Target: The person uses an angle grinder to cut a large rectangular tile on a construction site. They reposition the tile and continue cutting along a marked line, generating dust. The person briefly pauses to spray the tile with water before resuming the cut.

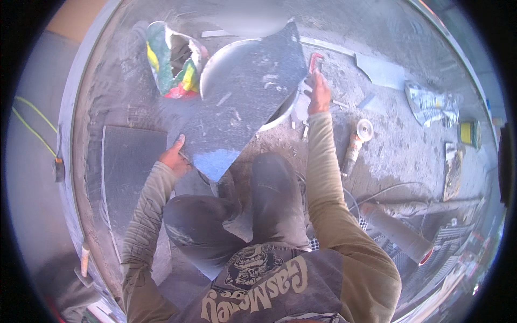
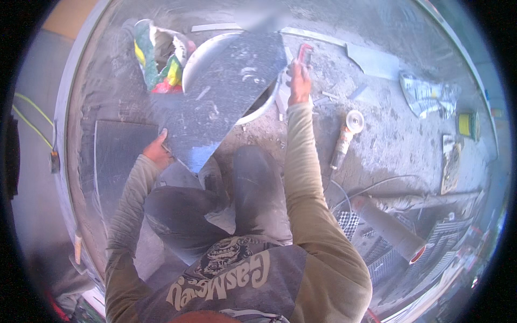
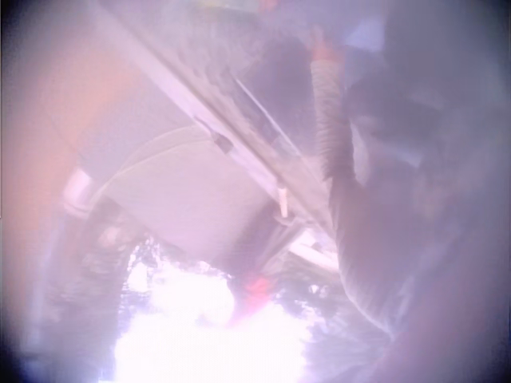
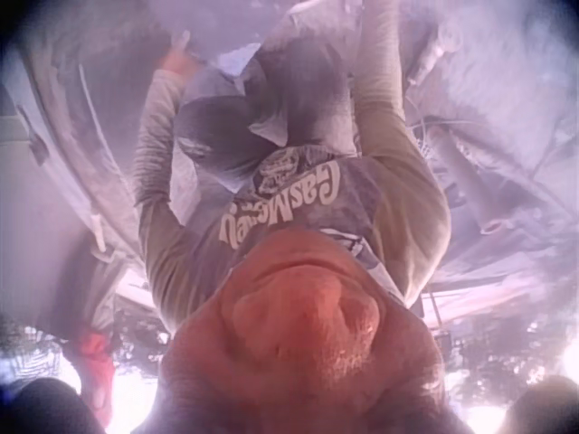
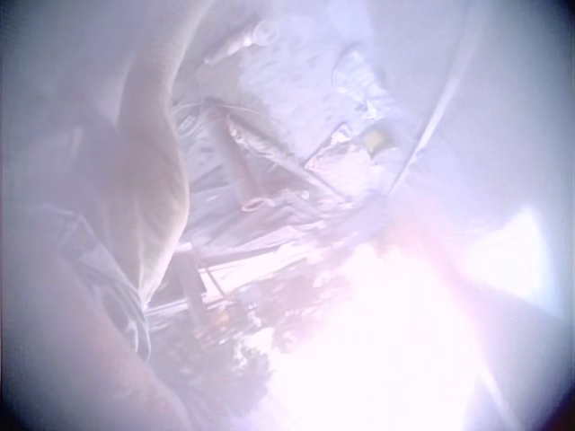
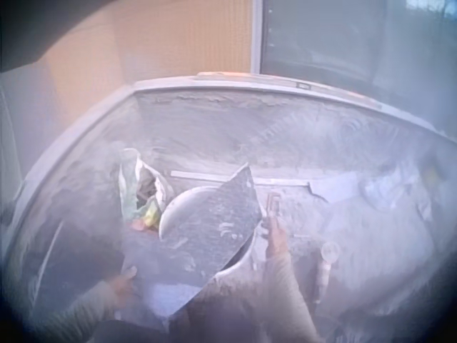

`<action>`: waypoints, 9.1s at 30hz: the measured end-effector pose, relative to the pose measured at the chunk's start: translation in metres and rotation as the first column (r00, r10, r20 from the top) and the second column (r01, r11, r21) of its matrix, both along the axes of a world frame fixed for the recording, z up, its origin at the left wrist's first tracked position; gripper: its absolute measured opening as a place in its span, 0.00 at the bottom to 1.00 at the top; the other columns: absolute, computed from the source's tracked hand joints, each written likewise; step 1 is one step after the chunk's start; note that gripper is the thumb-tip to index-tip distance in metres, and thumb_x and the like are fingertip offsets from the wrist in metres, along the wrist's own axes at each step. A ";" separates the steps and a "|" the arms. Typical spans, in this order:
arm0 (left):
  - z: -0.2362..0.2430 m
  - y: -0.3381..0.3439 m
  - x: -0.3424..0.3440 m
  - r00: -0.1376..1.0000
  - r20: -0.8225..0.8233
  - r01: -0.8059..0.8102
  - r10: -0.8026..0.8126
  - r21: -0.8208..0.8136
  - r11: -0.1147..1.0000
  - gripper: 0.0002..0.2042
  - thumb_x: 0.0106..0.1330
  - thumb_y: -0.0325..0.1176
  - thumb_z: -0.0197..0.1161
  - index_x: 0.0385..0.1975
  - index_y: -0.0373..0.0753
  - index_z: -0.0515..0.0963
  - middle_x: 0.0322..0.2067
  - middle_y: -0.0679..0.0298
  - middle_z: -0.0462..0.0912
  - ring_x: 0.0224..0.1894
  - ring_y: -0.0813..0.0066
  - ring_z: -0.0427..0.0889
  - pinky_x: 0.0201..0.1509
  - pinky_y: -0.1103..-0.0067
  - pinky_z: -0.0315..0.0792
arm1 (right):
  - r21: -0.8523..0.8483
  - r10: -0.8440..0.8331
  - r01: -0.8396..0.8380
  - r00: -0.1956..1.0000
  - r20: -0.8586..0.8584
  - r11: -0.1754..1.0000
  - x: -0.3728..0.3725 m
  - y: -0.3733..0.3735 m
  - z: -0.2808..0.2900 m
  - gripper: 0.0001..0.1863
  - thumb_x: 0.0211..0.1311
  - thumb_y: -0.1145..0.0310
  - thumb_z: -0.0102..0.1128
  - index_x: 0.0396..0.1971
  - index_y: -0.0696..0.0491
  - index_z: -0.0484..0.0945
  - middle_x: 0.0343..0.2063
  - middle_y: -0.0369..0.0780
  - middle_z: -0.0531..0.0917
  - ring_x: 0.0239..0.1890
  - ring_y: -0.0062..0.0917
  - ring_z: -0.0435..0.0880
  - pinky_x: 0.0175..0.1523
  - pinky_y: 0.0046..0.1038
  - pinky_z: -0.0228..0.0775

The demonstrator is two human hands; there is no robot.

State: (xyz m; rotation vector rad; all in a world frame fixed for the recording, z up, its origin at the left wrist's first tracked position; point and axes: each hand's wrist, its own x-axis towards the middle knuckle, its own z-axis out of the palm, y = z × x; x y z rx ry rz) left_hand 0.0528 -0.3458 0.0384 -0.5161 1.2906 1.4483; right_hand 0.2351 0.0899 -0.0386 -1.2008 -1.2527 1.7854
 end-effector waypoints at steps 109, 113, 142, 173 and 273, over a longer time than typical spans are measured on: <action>0.252 -0.614 0.658 -0.671 -0.435 -0.232 0.601 -0.646 -0.727 0.44 0.53 0.56 0.82 0.58 0.23 0.76 0.55 0.49 0.83 0.51 0.60 0.83 0.58 0.64 0.77 | -0.856 0.948 -0.465 -0.308 -0.082 -0.225 0.097 -1.148 0.311 0.34 0.69 0.68 0.66 0.71 0.58 0.64 0.66 0.38 0.70 0.71 0.29 0.63 0.77 0.39 0.47; 0.258 -0.625 0.652 -0.648 -0.372 -0.244 0.664 -0.725 -0.644 0.46 0.49 0.60 0.83 0.55 0.21 0.79 0.49 0.50 0.86 0.47 0.61 0.85 0.53 0.67 0.78 | -0.826 0.945 -0.516 -0.320 -0.059 -0.226 0.092 -1.141 0.299 0.28 0.67 0.69 0.67 0.65 0.58 0.70 0.59 0.37 0.75 0.64 0.30 0.70 0.73 0.38 0.54; 0.258 -0.624 0.656 -0.516 -0.353 -0.132 0.780 -0.868 -0.479 0.58 0.44 0.59 0.85 0.68 0.21 0.66 0.65 0.41 0.74 0.69 0.52 0.74 0.72 0.65 0.67 | -0.276 0.386 -0.574 -0.766 0.514 -0.771 0.037 -1.175 0.372 0.11 0.64 0.66 0.69 0.40 0.58 0.87 0.33 0.40 0.89 0.32 0.26 0.87 0.39 0.32 0.82; 0.226 -0.601 0.724 -0.775 -0.192 -0.331 0.603 -0.688 -0.645 0.35 0.68 0.61 0.66 0.59 0.31 0.79 0.47 0.58 0.87 0.44 0.67 0.88 0.47 0.71 0.82 | -0.169 -0.016 -0.118 -0.773 0.635 -0.978 0.016 -1.409 0.312 0.46 0.60 0.30 0.61 0.66 0.55 0.77 0.67 0.49 0.77 0.70 0.40 0.74 0.73 0.35 0.63; 0.237 -0.621 0.699 -0.802 -0.033 -0.533 0.597 -0.414 -0.738 0.33 0.72 0.69 0.52 0.57 0.45 0.79 0.51 0.62 0.86 0.49 0.59 0.84 0.50 0.60 0.80 | -0.806 0.450 -0.588 -0.739 0.501 -0.067 -0.093 -0.655 0.415 0.20 0.73 0.59 0.59 0.58 0.53 0.78 0.41 0.44 0.89 0.37 0.34 0.90 0.35 0.39 0.82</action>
